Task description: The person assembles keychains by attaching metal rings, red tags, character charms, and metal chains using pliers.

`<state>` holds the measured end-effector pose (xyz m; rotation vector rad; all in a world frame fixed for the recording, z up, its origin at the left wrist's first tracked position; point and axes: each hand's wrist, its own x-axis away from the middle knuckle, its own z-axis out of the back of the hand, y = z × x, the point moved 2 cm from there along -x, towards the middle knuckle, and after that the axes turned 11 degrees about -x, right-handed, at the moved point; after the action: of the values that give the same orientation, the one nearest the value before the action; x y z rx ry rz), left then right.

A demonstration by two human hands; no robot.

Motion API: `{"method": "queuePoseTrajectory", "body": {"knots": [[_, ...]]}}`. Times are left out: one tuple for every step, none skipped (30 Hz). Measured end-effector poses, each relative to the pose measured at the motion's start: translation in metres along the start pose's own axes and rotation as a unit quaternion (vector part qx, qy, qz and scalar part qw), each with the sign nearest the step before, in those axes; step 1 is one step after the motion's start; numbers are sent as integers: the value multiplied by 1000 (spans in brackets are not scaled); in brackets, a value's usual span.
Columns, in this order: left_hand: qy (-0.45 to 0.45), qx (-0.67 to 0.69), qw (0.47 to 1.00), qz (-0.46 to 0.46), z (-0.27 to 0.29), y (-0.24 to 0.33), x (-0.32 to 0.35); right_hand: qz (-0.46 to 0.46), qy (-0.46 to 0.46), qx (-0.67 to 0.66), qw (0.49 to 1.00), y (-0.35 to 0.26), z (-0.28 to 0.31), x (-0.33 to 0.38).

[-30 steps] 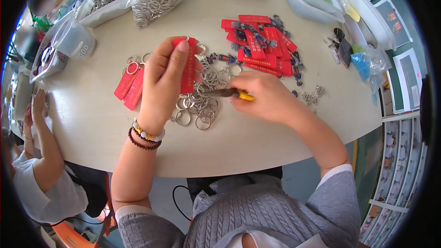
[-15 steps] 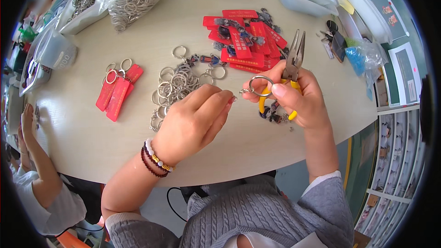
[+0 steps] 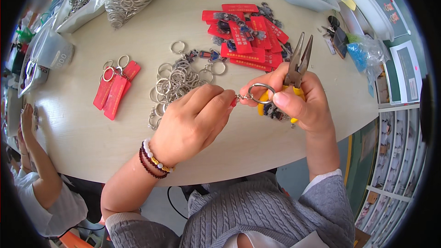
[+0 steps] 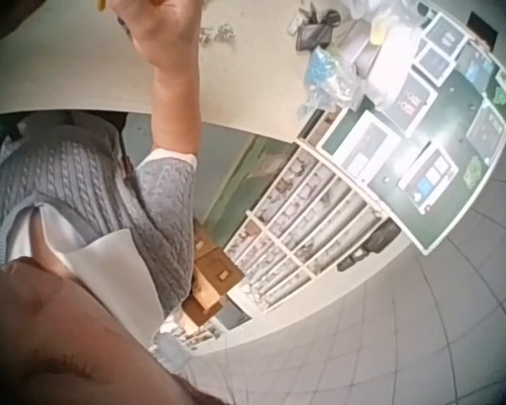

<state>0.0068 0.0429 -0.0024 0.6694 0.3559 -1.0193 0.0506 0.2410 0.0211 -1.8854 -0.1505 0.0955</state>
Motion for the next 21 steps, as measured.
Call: {"method": "queuePoseTrajectory", "body": {"knots": [[2, -1, 1000, 0, 1, 0, 0, -5, -4, 1, 1000, 0, 1, 0], [3, -1, 1000, 0, 1, 0, 0, -10, -9, 1, 1000, 1, 1, 0], [6, 2, 1000, 2, 1, -1, 1, -10, -9, 1, 1000, 0, 0, 1], [10, 4, 1000, 4, 1, -1, 1, -10, -7, -1, 1000, -1, -1, 1], [10, 4, 1000, 4, 2, -1, 1, -11, -4, -4, 1000, -1, -1, 2], [18, 1, 1000, 3, 3, -1, 0, -10, -4, -4, 1000, -1, -1, 1], [26, -1, 1000, 1, 4, -1, 0, -4, -5, -10, 1000, -1, -1, 1], [26, -1, 1000, 0, 4, -1, 0, 2, -6, -16, 1000, -1, -1, 1], [32, -3, 999, 2, 6, -1, 0, 3, -6, -16, 1000, 0, 2, 2], [38, -4, 999, 3, 7, -1, 0, 3, -23, -8, 1000, 0, 7, 2], [38, -4, 999, 2, 8, -2, -1, 3, -39, -1, 999, -1, 9, 3], [40, -11, 999, 0, 8, -2, 0, 2, -40, -2, 999, 0, 7, 3], [43, -17, 999, -3, 8, -3, 0, 21, -35, -40, 998, 1, 5, 2], [42, -17, 999, -3, 8, -4, 0, 40, -30, -78, 996, 1, 2, 2], [36, -13, 999, -11, 7, -3, 0, 39, -29, -77, 996, -1, -2, 3], [29, -9, 999, -19, 7, -2, -1, 35, 0, -62, 997, -4, -5, 3], [29, -7, 999, -19, 6, -2, 0, 30, 30, -47, 998, -6, -7, 3], [23, -2, 999, -24, 4, -1, 0, 29, 30, -47, 998, -6, -8, 3], [18, 4, 999, -29, 3, 0, 1, 30, 27, -42, 998, -7, -9, 3], [12, -2, 999, -33, 3, 1, 1, 31, 24, -37, 999, -6, -10, 3], [12, -2, 999, -33, 3, 1, 1, 30, 24, -37, 999, -6, -8, 4]]}}
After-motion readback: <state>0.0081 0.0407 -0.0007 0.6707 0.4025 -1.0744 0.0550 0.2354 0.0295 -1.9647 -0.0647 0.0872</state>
